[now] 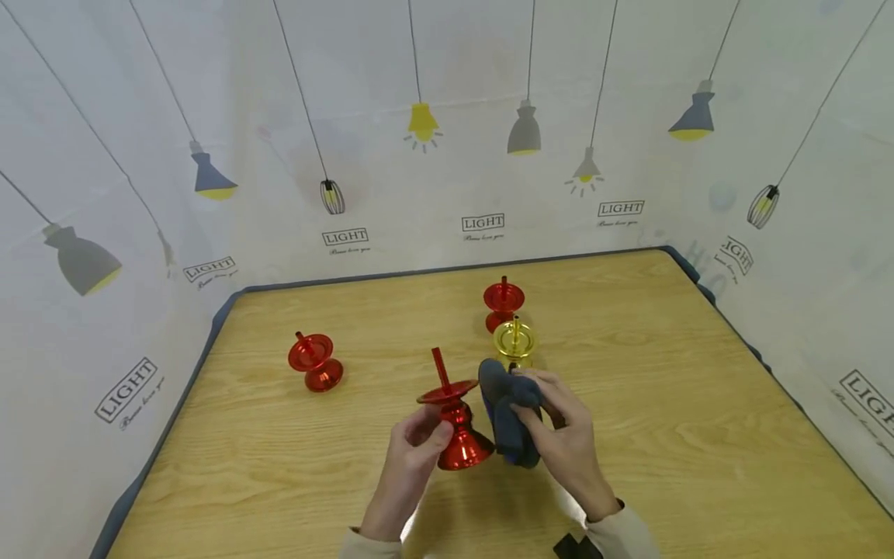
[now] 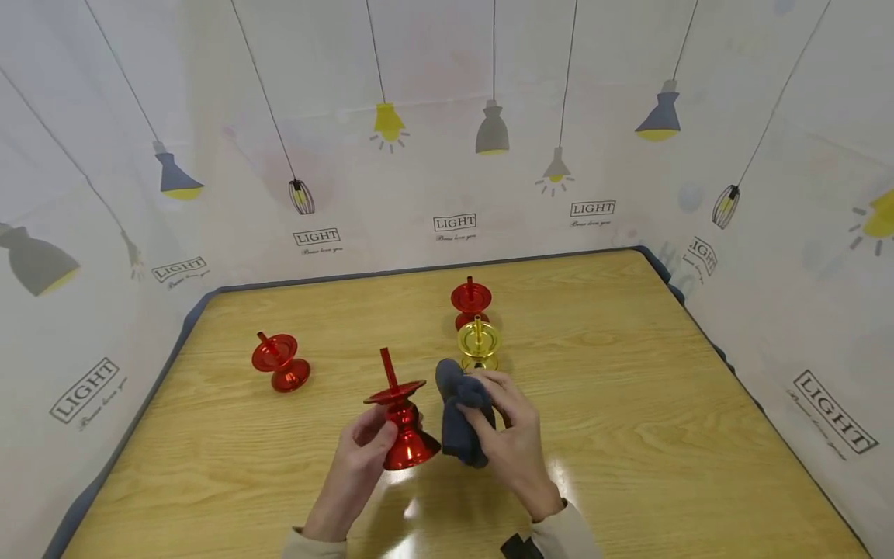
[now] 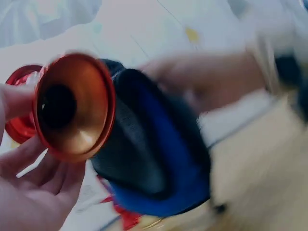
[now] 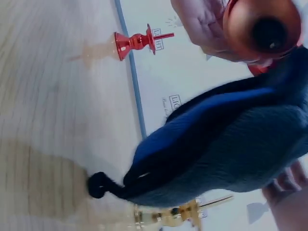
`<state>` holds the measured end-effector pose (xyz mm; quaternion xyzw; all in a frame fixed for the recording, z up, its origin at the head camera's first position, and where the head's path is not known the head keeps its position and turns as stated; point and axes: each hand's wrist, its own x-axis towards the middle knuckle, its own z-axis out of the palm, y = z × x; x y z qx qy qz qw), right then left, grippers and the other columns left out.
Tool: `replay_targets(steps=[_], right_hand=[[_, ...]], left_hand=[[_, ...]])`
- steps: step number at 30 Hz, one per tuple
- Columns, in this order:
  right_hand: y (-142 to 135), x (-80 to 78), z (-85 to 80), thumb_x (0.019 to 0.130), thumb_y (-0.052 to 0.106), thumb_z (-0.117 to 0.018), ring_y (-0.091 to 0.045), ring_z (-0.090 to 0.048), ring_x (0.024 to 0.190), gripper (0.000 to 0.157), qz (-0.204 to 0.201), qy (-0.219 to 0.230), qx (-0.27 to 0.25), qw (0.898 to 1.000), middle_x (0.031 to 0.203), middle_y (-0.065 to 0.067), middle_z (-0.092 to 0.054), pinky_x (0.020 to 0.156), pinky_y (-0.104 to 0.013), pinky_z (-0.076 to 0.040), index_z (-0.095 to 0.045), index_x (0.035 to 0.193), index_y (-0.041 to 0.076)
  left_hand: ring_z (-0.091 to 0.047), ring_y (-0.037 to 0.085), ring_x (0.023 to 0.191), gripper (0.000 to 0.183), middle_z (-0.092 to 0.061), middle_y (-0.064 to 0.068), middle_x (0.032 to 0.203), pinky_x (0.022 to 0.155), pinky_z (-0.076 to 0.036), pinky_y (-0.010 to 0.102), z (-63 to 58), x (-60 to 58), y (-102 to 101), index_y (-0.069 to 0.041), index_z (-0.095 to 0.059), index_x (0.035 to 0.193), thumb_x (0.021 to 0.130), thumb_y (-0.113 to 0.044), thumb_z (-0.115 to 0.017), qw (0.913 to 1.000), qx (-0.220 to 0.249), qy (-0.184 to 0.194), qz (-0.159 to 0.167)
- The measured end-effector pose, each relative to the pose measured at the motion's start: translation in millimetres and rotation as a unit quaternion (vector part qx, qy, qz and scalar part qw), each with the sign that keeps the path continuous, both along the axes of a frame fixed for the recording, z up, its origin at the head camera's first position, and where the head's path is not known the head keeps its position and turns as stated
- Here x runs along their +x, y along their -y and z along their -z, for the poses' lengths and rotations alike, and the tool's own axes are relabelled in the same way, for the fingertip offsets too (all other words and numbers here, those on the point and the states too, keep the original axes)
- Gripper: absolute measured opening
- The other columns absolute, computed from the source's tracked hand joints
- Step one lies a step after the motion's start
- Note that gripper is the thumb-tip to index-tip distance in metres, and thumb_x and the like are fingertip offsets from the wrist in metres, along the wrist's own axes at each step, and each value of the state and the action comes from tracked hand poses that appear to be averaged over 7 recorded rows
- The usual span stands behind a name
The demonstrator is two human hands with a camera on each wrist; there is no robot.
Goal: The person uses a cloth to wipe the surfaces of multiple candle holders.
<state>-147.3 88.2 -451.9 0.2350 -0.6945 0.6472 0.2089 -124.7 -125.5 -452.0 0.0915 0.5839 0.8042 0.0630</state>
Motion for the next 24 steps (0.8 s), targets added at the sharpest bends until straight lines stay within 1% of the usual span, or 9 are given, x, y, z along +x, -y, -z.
replay_targets(steps=[2, 4, 6, 8, 11, 13, 18, 20, 24], right_hand=[[0, 4.4, -3.3, 0.083, -0.016, -0.073, -0.009, -0.065, 0.112, 0.041, 0.001, 0.022, 0.016, 1.000, 0.117, -0.014, -0.068, 0.094, -0.022, -0.055, -0.070, 0.121, -0.001], [3, 8.8, -6.5, 0.081, -0.010, -0.078, -0.008, -0.068, 0.106, 0.040, 0.005, 0.029, 0.033, 0.999, 0.113, -0.013, -0.070, 0.088, -0.022, -0.057, -0.072, 0.119, 0.002], [7, 12.1, -7.6, 0.079, -0.007, -0.082, -0.008, -0.070, 0.099, 0.039, 0.015, 0.027, 0.045, 0.999, 0.108, -0.011, -0.074, 0.083, -0.022, -0.058, -0.073, 0.116, 0.005], [10, 14.7, -7.6, 0.078, -0.006, -0.083, -0.009, -0.071, 0.095, 0.038, 0.028, 0.017, 0.049, 0.998, 0.105, -0.011, -0.075, 0.082, -0.022, -0.058, -0.073, 0.112, 0.006], [13, 16.5, -5.2, 0.077, -0.006, -0.084, -0.008, -0.072, 0.094, 0.034, 0.043, 0.008, 0.052, 0.998, 0.101, -0.010, -0.076, 0.083, -0.021, -0.058, -0.074, 0.106, 0.008], [14, 16.4, -3.1, 0.077, -0.007, -0.084, -0.008, -0.072, 0.095, 0.032, 0.049, -0.001, 0.051, 0.998, 0.099, -0.011, -0.077, 0.083, -0.020, -0.057, -0.075, 0.104, 0.007], [13, 13.3, 1.1, 0.078, -0.009, -0.082, -0.009, -0.072, 0.093, 0.028, 0.043, 0.006, 0.029, 0.999, 0.097, -0.013, -0.077, 0.082, -0.021, -0.058, -0.075, 0.101, 0.005], [12, 12.3, 1.9, 0.080, -0.008, -0.080, -0.010, -0.073, 0.091, 0.024, 0.031, 0.030, 0.017, 0.999, 0.096, -0.012, -0.077, 0.080, -0.023, -0.059, -0.075, 0.100, 0.005], [8, 10.5, 5.3, 0.083, -0.007, -0.078, -0.013, -0.073, 0.087, 0.018, 0.001, 0.086, -0.008, 0.996, 0.096, -0.005, -0.076, 0.076, -0.026, -0.060, -0.074, 0.099, 0.002]], left_hand=[[-0.068, 0.012, 0.100, 0.030, -0.074, -0.003, 0.108, 0.091, -0.054, 0.027, -3.2, -3.1, 0, 0.004, -0.066, 0.123, 0.095, -0.006, -0.069, 0.9967, -0.046, -0.041, -0.053], [-0.069, 0.012, 0.097, 0.030, -0.074, -0.001, 0.106, 0.088, -0.055, 0.026, -5.8, -5.7, -2, 0.004, -0.067, 0.121, 0.092, -0.002, -0.071, 0.9896, -0.088, -0.068, -0.091], [-0.069, 0.012, 0.096, 0.030, -0.074, 0.005, 0.105, 0.087, -0.056, 0.027, -7.7, -7.2, -5, 0.004, -0.068, 0.120, 0.090, 0.001, -0.072, 0.9841, -0.112, -0.093, -0.102], [-0.069, 0.012, 0.095, 0.030, -0.073, 0.011, 0.104, 0.088, -0.056, 0.028, -8.6, -7.6, -8, 0.003, -0.069, 0.119, 0.090, 0.002, -0.073, 0.9816, -0.125, -0.100, -0.104], [-0.069, 0.012, 0.093, 0.029, -0.073, 0.017, 0.103, 0.088, -0.057, 0.028, -10.0, -6.8, -12, 0.000, -0.070, 0.116, 0.088, 0.001, -0.076, 0.9794, -0.143, -0.094, -0.107], [-0.070, 0.011, 0.091, 0.030, -0.074, 0.017, 0.102, 0.088, -0.057, 0.028, -10.4, -6.2, -13, -0.002, -0.071, 0.114, 0.085, 0.000, -0.079, 0.9789, -0.151, -0.080, -0.112], [-0.071, 0.011, 0.090, 0.028, -0.074, 0.018, 0.101, 0.087, -0.058, 0.029, -8.6, -5.7, -13, -0.001, -0.070, 0.111, 0.085, 0.000, -0.079, 0.9807, -0.150, -0.075, -0.100], [-0.070, 0.012, 0.092, 0.025, -0.074, 0.015, 0.103, 0.087, -0.058, 0.030, -5.3, -6.0, -12, 0.001, -0.070, 0.112, 0.088, -0.001, -0.077, 0.9831, -0.142, -0.082, -0.081], [-0.068, 0.012, 0.101, 0.029, -0.074, 0.002, 0.109, 0.091, -0.056, 0.029, 2.8, -6.4, -7, 0.005, -0.067, 0.120, 0.093, -0.005, -0.072, 0.9911, -0.107, -0.074, -0.028]])
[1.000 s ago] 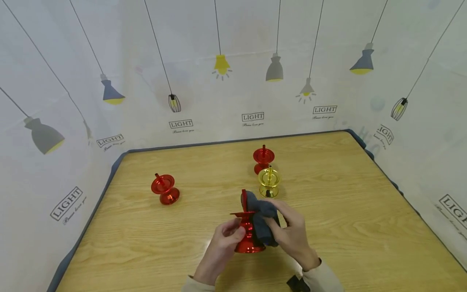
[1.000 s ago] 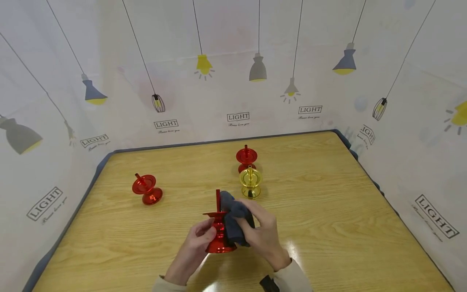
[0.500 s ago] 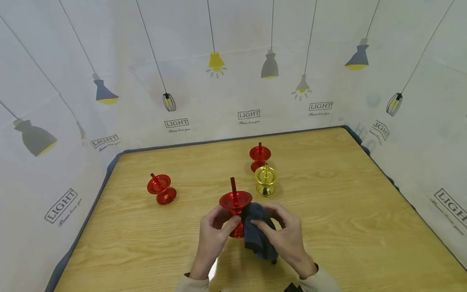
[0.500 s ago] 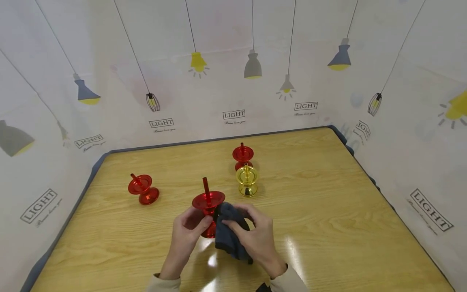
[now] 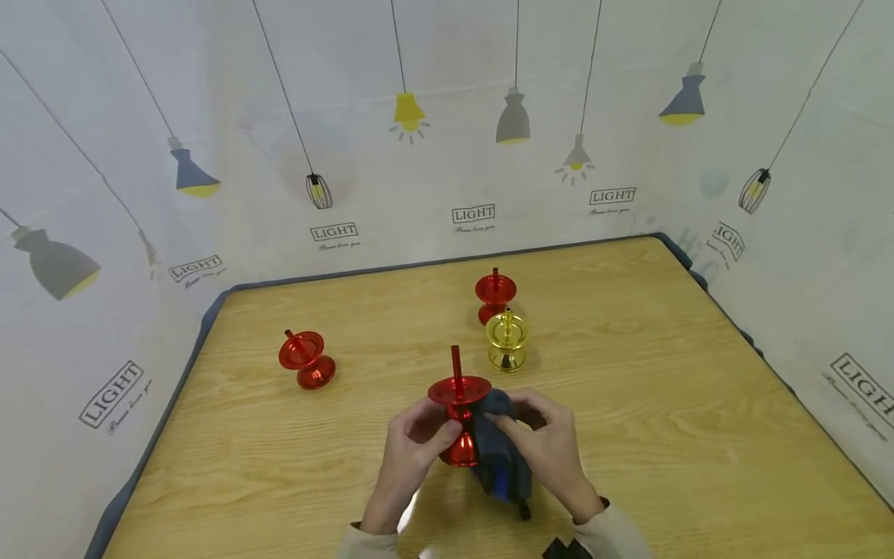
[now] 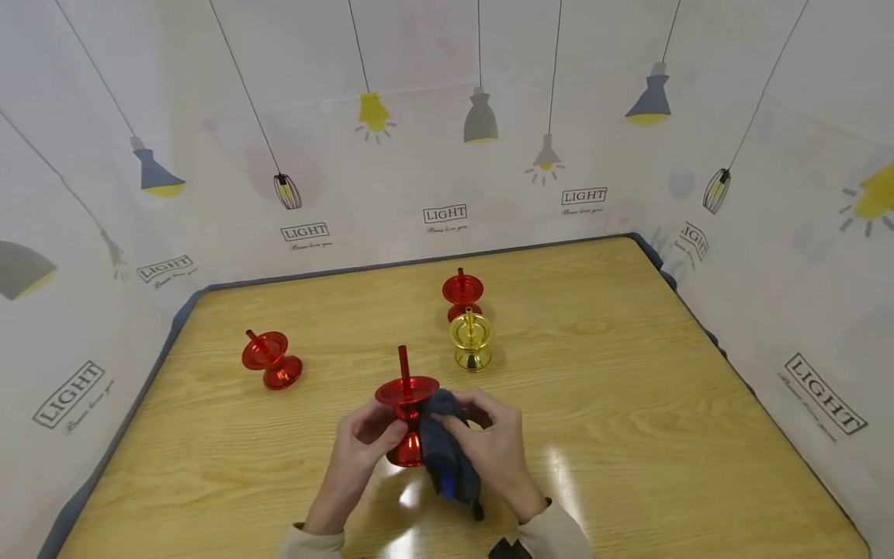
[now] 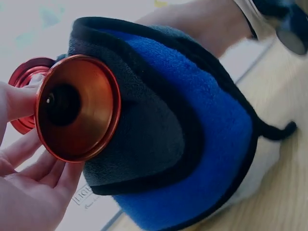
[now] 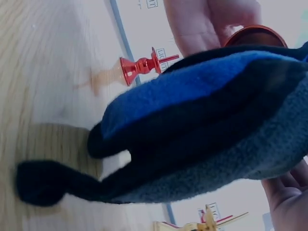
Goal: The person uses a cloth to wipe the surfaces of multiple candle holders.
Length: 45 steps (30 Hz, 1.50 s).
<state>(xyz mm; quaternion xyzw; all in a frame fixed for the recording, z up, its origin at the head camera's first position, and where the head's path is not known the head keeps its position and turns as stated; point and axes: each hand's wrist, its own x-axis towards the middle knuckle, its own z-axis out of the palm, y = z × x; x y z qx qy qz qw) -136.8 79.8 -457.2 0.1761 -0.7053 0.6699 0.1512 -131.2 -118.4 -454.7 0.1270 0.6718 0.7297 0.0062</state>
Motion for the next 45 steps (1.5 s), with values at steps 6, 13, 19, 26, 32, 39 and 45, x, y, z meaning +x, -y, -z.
replay_targets(steps=[6, 13, 19, 26, 32, 39, 45], right_hand=[[-1, -2.8, 1.8, 0.085, -0.001, -0.078, -0.009, -0.071, 0.083, 0.014, -0.006, 0.074, 0.002, 0.997, 0.095, 0.006, -0.074, 0.073, -0.026, -0.060, -0.074, 0.098, 0.002], [4, -2.7, 0.9, 0.085, 0.001, -0.079, -0.012, -0.072, 0.087, 0.015, 0.010, 0.098, -0.019, 0.995, 0.096, 0.004, -0.075, 0.077, -0.026, -0.060, -0.074, 0.099, 0.003], [9, 1.5, -2.2, 0.083, -0.003, -0.080, -0.015, -0.074, 0.088, 0.018, 0.044, 0.028, -0.015, 0.999, 0.095, -0.007, -0.076, 0.079, -0.026, -0.060, -0.075, 0.098, 0.005], [9, 2.6, -3.2, 0.084, -0.003, -0.079, -0.014, -0.074, 0.088, 0.018, 0.023, 0.020, -0.012, 0.999, 0.098, -0.006, -0.076, 0.078, -0.025, -0.060, -0.074, 0.100, 0.003], [5, -5.1, 1.9, 0.084, -0.006, -0.078, -0.007, -0.072, 0.086, 0.019, -0.012, 0.045, -0.025, 0.999, 0.098, 0.011, -0.074, 0.074, -0.023, -0.059, -0.072, 0.101, -0.003], [4, -9.4, 7.9, 0.084, -0.006, -0.077, -0.006, -0.072, 0.088, 0.017, -0.033, 0.056, -0.042, 0.997, 0.097, 0.012, -0.074, 0.076, -0.022, -0.059, -0.070, 0.100, -0.007], [10, -6.2, 5.5, 0.084, -0.001, -0.080, -0.012, -0.073, 0.088, 0.017, 0.006, 0.064, -0.052, 0.997, 0.095, 0.007, -0.075, 0.077, -0.025, -0.060, -0.072, 0.099, -0.004]], left_hand=[[-0.066, 0.012, 0.108, 0.041, -0.072, -0.006, 0.115, 0.094, -0.054, 0.028, 2.2, 0.6, 6, 0.009, -0.059, 0.132, 0.097, -0.011, -0.067, 0.9968, 0.040, 0.050, 0.048], [-0.067, 0.011, 0.099, 0.031, -0.070, -0.002, 0.107, 0.089, -0.054, 0.024, 0.9, 2.9, -1, 0.009, -0.061, 0.123, 0.095, -0.003, -0.067, 0.9985, 0.028, 0.037, -0.030], [-0.069, 0.014, 0.094, 0.019, -0.071, 0.015, 0.100, 0.087, -0.058, 0.029, -1.9, 3.0, -13, 0.004, -0.069, 0.105, 0.088, 0.002, -0.075, 0.9952, -0.002, -0.035, -0.092], [-0.071, 0.016, 0.093, 0.023, -0.075, 0.011, 0.100, 0.088, -0.058, 0.029, -3.0, 3.0, -9, -0.004, -0.074, 0.103, 0.082, -0.002, -0.082, 0.9934, -0.025, 0.014, -0.111], [-0.070, 0.014, 0.097, 0.031, -0.075, -0.001, 0.102, 0.091, -0.056, 0.028, -1.4, 2.4, 0, 0.003, -0.068, 0.116, 0.086, -0.003, -0.078, 0.9970, 0.010, 0.042, -0.064], [-0.067, 0.010, 0.095, 0.026, -0.073, -0.006, 0.101, 0.088, -0.054, 0.026, 4.7, 1.9, 4, 0.012, -0.065, 0.114, 0.094, -0.004, -0.069, 0.9986, 0.035, 0.029, -0.029], [-0.068, 0.011, 0.095, 0.022, -0.073, 0.006, 0.103, 0.087, -0.057, 0.027, 1.2, 3.8, -6, 0.005, -0.070, 0.111, 0.090, -0.002, -0.074, 0.9970, -0.010, 0.003, -0.077]])
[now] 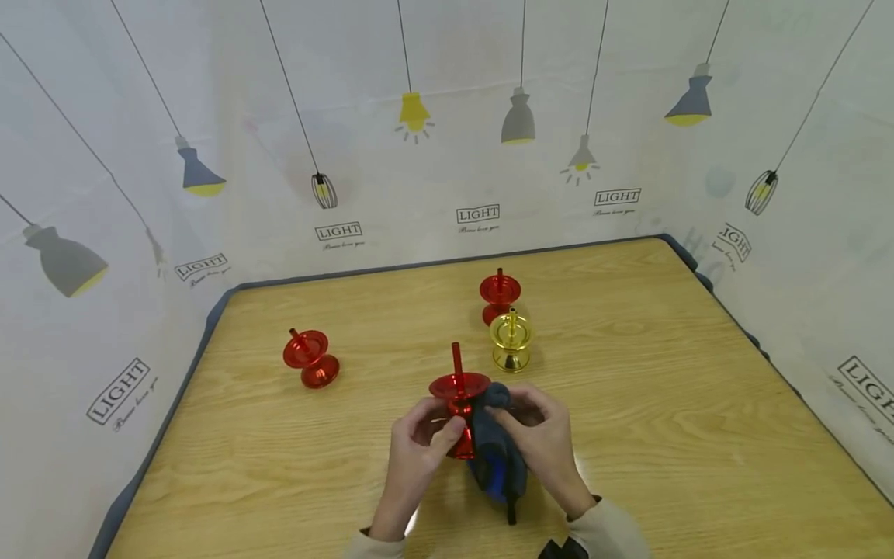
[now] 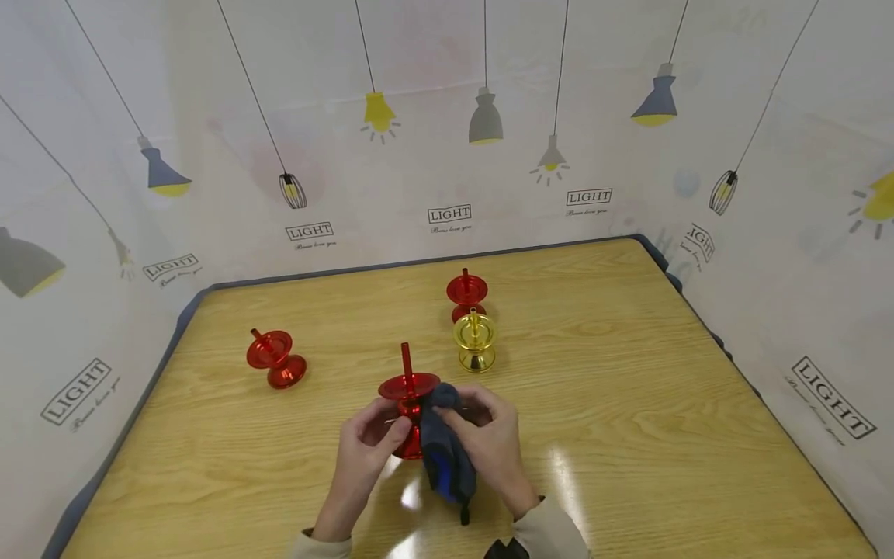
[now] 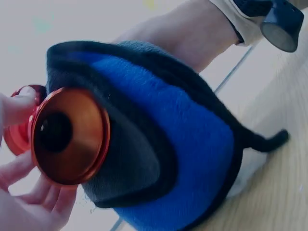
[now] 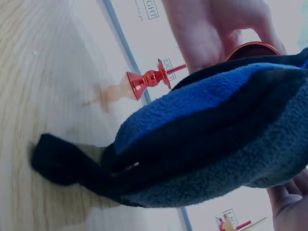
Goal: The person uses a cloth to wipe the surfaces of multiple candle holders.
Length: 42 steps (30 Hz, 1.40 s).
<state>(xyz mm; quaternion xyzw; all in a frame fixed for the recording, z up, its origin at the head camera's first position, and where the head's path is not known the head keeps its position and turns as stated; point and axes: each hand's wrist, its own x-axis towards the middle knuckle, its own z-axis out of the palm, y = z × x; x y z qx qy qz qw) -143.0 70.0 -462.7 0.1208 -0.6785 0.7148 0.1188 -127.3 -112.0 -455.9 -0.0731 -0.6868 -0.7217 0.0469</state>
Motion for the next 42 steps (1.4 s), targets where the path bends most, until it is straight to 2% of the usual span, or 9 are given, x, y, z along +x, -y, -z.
replay_targets(steps=[5, 9, 15, 19, 21, 24, 29, 35, 42], right_hand=[[5, 6.1, -3.2, 0.080, -0.007, -0.081, -0.010, -0.073, 0.087, 0.021, 0.040, -0.035, 0.015, 0.998, 0.095, -0.001, -0.075, 0.077, -0.024, -0.060, -0.074, 0.099, 0.001], [7, 9.7, -5.5, 0.077, -0.013, -0.081, -0.007, -0.073, 0.090, 0.028, 0.062, -0.097, 0.033, 0.993, 0.098, -0.011, -0.076, 0.077, -0.022, -0.059, -0.074, 0.101, 0.001], [-3, 8.4, -10.8, 0.084, -0.003, -0.079, -0.011, -0.073, 0.090, 0.020, -0.014, -0.037, 0.018, 0.999, 0.100, 0.002, -0.075, 0.078, -0.025, -0.060, -0.072, 0.103, -0.002], [-10, 5.0, -11.9, 0.087, 0.004, -0.078, -0.013, -0.073, 0.090, 0.021, -0.061, 0.016, 0.002, 0.998, 0.099, 0.008, -0.075, 0.076, -0.026, -0.060, -0.069, 0.103, -0.006], [-11, 3.8, -11.4, 0.088, 0.004, -0.078, -0.013, -0.073, 0.090, 0.021, -0.065, 0.027, 0.005, 0.998, 0.098, 0.009, -0.075, 0.076, -0.026, -0.060, -0.069, 0.103, -0.007], [-9, 3.3, -10.4, 0.086, 0.001, -0.079, -0.012, -0.073, 0.089, 0.021, -0.045, 0.036, 0.006, 0.998, 0.098, 0.008, -0.075, 0.077, -0.026, -0.060, -0.070, 0.104, -0.005], [2, 7.4, -9.1, 0.080, -0.005, -0.082, -0.010, -0.073, 0.087, 0.022, 0.027, -0.006, 0.019, 0.999, 0.096, 0.000, -0.076, 0.076, -0.025, -0.060, -0.074, 0.099, 0.000], [10, 13.1, -8.1, 0.076, -0.010, -0.083, -0.007, -0.073, 0.089, 0.028, 0.074, -0.099, 0.045, 0.991, 0.096, -0.015, -0.076, 0.076, -0.021, -0.059, -0.075, 0.099, 0.003], [1, 12.1, -9.0, 0.081, -0.004, -0.081, -0.009, -0.072, 0.088, 0.023, 0.028, -0.017, 0.031, 0.999, 0.099, 0.000, -0.075, 0.078, -0.024, -0.059, -0.074, 0.101, 0.003]], left_hand=[[-0.070, 0.013, 0.087, 0.025, -0.075, 0.011, 0.100, 0.082, -0.058, 0.027, -4.7, -0.2, -6, -0.006, -0.074, 0.107, 0.083, -0.005, -0.083, 0.9978, -0.033, 0.012, -0.057], [-0.070, 0.013, 0.085, 0.024, -0.074, 0.012, 0.097, 0.082, -0.058, 0.028, -6.9, -0.5, -4, -0.005, -0.073, 0.103, 0.081, -0.002, -0.083, 0.9975, -0.034, 0.010, -0.061], [-0.069, 0.012, 0.093, 0.021, -0.075, 0.002, 0.101, 0.087, -0.056, 0.027, -5.9, -1.1, 8, 0.000, -0.072, 0.111, 0.091, -0.008, -0.075, 0.9986, 0.018, 0.034, 0.036], [-0.066, 0.012, 0.105, 0.022, -0.073, -0.004, 0.110, 0.094, -0.053, 0.029, -3.0, -2.1, 16, -0.008, -0.072, 0.119, 0.097, -0.013, -0.068, 0.9861, 0.093, 0.054, 0.127], [-0.065, 0.012, 0.107, 0.020, -0.073, -0.004, 0.112, 0.096, -0.052, 0.029, -2.1, -2.4, 17, -0.012, -0.072, 0.118, 0.099, -0.014, -0.067, 0.9821, 0.108, 0.065, 0.141], [-0.066, 0.011, 0.102, 0.023, -0.073, -0.003, 0.108, 0.092, -0.053, 0.027, -2.1, -1.7, 14, -0.011, -0.070, 0.120, 0.097, -0.011, -0.069, 0.9881, 0.092, 0.078, 0.096], [-0.069, 0.013, 0.095, 0.024, -0.074, 0.010, 0.105, 0.087, -0.055, 0.026, -3.6, 0.2, 3, 0.002, -0.069, 0.115, 0.092, -0.005, -0.073, 0.9989, 0.016, 0.044, -0.003], [-0.070, 0.015, 0.096, 0.021, -0.073, 0.018, 0.105, 0.090, -0.057, 0.028, -1.5, -1.7, -4, 0.000, -0.072, 0.106, 0.086, -0.002, -0.079, 0.9995, -0.002, 0.022, -0.021], [-0.071, 0.015, 0.093, 0.022, -0.075, 0.014, 0.104, 0.087, -0.057, 0.026, -5.2, -1.8, 1, -0.001, -0.075, 0.105, 0.084, -0.003, -0.081, 0.9988, -0.010, 0.045, -0.020]])
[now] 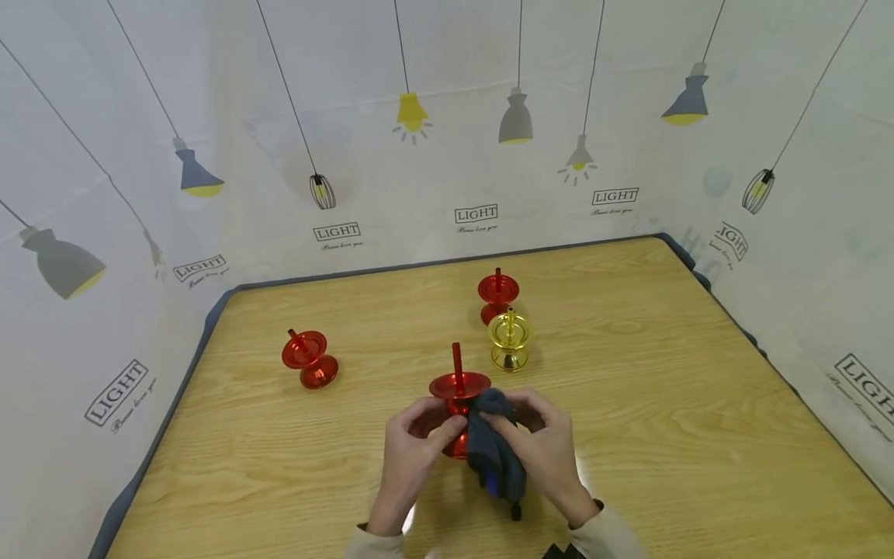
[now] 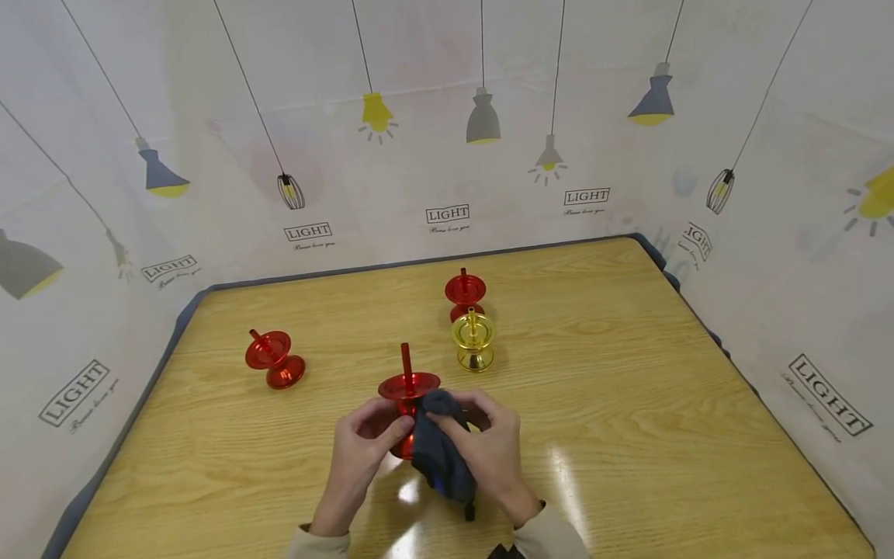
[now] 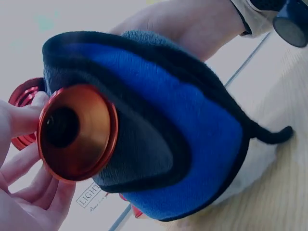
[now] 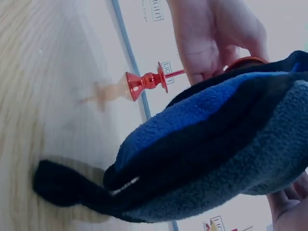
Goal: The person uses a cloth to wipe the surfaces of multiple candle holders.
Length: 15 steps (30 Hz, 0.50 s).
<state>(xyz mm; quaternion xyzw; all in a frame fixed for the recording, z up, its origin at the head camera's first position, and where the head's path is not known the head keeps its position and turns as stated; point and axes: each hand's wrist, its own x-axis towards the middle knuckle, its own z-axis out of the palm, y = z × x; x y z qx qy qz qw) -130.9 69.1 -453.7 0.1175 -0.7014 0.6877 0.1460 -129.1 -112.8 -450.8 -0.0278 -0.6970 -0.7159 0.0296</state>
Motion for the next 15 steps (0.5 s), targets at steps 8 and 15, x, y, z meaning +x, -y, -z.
replay_targets(steps=[8, 15], right_hand=[[-10.6, -8.7, -1.6, 0.085, -0.001, -0.079, -0.010, -0.072, 0.091, 0.021, -0.072, 0.067, -0.034, 0.995, 0.099, 0.008, -0.075, 0.078, -0.026, -0.059, -0.070, 0.103, -0.005], [-7.8, -9.7, 1.4, 0.084, -0.003, -0.079, -0.010, -0.073, 0.092, 0.021, -0.064, 0.079, -0.053, 0.993, 0.098, 0.008, -0.075, 0.079, -0.025, -0.059, -0.070, 0.102, -0.006]], left_hand=[[-0.069, 0.014, 0.094, 0.026, -0.073, -0.002, 0.101, 0.088, -0.055, 0.027, -1.2, 2.0, 8.1, -0.001, -0.070, 0.113, 0.089, -0.010, -0.078, 0.9957, 0.069, 0.017, 0.058], [-0.067, 0.012, 0.096, 0.025, -0.072, 0.000, 0.103, 0.088, -0.054, 0.026, 0.0, 3.2, 7.4, 0.007, -0.067, 0.113, 0.093, -0.006, -0.072, 0.9948, 0.083, 0.012, 0.058]])
